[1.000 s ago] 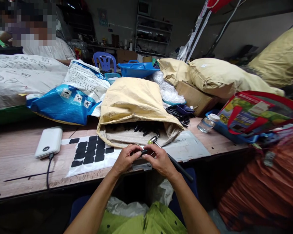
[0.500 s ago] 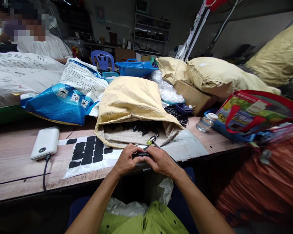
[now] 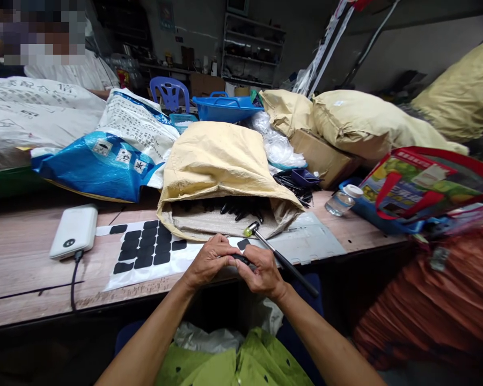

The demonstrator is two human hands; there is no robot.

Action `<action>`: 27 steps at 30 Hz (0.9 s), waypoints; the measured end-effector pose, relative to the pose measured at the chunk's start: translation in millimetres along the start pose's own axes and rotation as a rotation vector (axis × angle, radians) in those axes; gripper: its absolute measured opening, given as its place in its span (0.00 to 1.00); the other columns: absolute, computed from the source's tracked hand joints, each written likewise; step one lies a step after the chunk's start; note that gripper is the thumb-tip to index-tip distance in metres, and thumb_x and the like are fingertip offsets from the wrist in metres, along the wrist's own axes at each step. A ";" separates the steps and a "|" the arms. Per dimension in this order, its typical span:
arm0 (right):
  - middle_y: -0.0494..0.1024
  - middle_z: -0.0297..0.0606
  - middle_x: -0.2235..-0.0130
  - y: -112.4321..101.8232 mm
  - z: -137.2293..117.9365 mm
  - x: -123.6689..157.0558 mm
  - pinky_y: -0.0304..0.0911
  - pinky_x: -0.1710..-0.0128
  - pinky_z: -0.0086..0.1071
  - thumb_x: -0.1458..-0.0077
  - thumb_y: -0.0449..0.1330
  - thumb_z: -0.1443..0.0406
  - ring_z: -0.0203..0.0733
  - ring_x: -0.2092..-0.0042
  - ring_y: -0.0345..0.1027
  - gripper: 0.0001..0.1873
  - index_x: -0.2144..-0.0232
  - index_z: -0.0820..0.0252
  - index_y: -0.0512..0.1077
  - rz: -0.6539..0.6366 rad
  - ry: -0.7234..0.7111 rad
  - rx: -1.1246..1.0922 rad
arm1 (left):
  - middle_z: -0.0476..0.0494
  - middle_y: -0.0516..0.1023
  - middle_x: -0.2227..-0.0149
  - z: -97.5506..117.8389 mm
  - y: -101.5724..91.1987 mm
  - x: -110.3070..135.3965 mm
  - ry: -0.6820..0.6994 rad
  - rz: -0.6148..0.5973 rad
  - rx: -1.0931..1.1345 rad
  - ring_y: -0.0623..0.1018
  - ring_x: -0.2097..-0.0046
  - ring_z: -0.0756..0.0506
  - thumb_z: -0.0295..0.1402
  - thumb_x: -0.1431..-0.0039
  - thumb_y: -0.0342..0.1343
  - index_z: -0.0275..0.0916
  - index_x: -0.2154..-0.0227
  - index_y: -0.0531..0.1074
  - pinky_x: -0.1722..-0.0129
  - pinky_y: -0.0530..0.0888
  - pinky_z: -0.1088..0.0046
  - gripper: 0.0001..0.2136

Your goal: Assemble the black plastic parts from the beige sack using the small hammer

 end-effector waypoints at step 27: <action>0.77 0.37 0.66 -33.1 17.4 39.3 0.66 0.63 0.33 0.33 0.52 0.63 0.43 0.65 0.72 0.11 0.53 0.59 0.69 0.110 0.391 0.274 | 0.47 0.81 0.63 -2.8 15.3 -9.9 -0.206 0.213 -0.468 0.73 0.54 0.40 0.31 0.49 0.70 0.45 0.63 0.83 0.50 0.67 0.61 0.09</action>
Point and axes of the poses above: each hand's wrist, its own x-axis away from the middle knuckle, its own y-axis out of the palm, z = x × y, the point moved 1 cm from there along -x, towards the middle knuckle
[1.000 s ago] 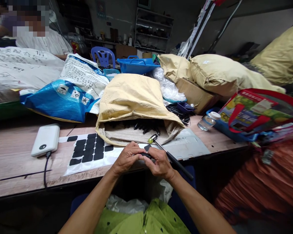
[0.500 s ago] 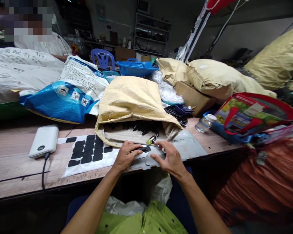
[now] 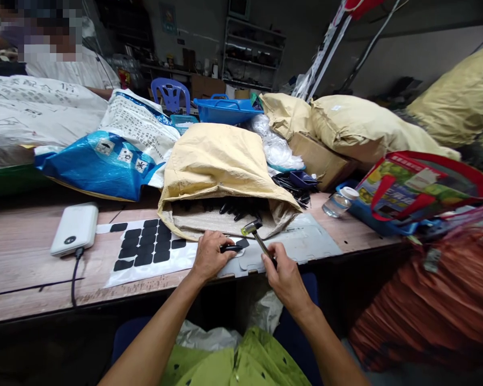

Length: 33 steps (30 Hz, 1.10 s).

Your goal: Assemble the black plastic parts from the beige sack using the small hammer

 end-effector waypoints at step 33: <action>0.81 0.39 0.56 -7.0 -34.1 25.2 0.69 0.51 0.34 0.32 0.50 0.67 0.43 0.57 0.77 0.25 0.36 0.48 0.69 0.147 0.009 0.013 | 0.46 0.79 0.64 -5.0 2.8 -0.2 -0.018 -0.005 -0.027 0.72 0.55 0.40 0.31 0.49 0.67 0.48 0.63 0.85 0.53 0.68 0.61 0.09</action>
Point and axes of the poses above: each hand's wrist, its own x-axis away from the middle knuckle, its own y-axis out of the palm, z = x × y, the point moved 1 cm from there along -x, towards the middle knuckle
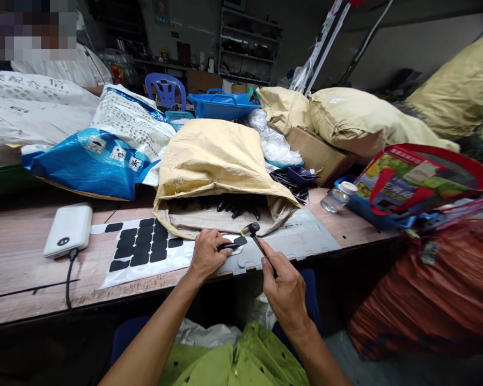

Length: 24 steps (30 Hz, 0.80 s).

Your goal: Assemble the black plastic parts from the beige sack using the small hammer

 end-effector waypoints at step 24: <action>0.80 0.39 0.61 -0.5 58.3 -31.3 0.61 0.57 0.34 0.36 0.51 0.71 0.44 0.59 0.71 0.24 0.42 0.52 0.75 -0.024 -0.052 0.324 | 0.46 0.76 0.66 -0.2 -2.1 0.3 0.033 -0.016 -0.085 0.70 0.57 0.42 0.38 0.29 0.48 0.43 0.70 0.78 0.56 0.63 0.64 0.17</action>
Point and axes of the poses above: each hand's wrist, its own x-axis away from the middle knuckle, its own y-axis out of the palm, z = x × y, the point moved 1 cm from there along -x, towards the middle knuckle
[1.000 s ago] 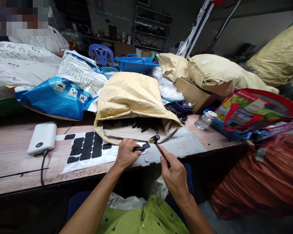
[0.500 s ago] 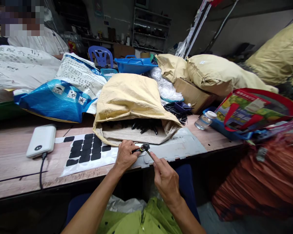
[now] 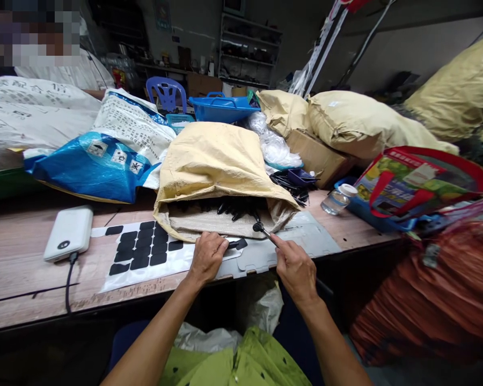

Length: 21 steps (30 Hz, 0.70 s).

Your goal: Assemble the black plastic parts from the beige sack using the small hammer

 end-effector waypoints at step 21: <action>0.76 0.42 0.62 44.0 29.0 -29.6 0.50 0.64 0.37 0.40 0.56 0.73 0.46 0.62 0.58 0.22 0.48 0.51 0.79 0.237 0.185 0.058 | 0.40 0.79 0.59 41.6 -2.2 82.2 0.259 -0.369 0.290 0.77 0.58 0.42 0.38 0.28 0.44 0.46 0.50 0.74 0.56 0.71 0.66 0.15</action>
Point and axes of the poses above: each hand's wrist, its own x-axis away from the middle knuckle, its own y-axis out of the palm, z = x × y, the point moved 1 cm from there along -x, towards the middle knuckle
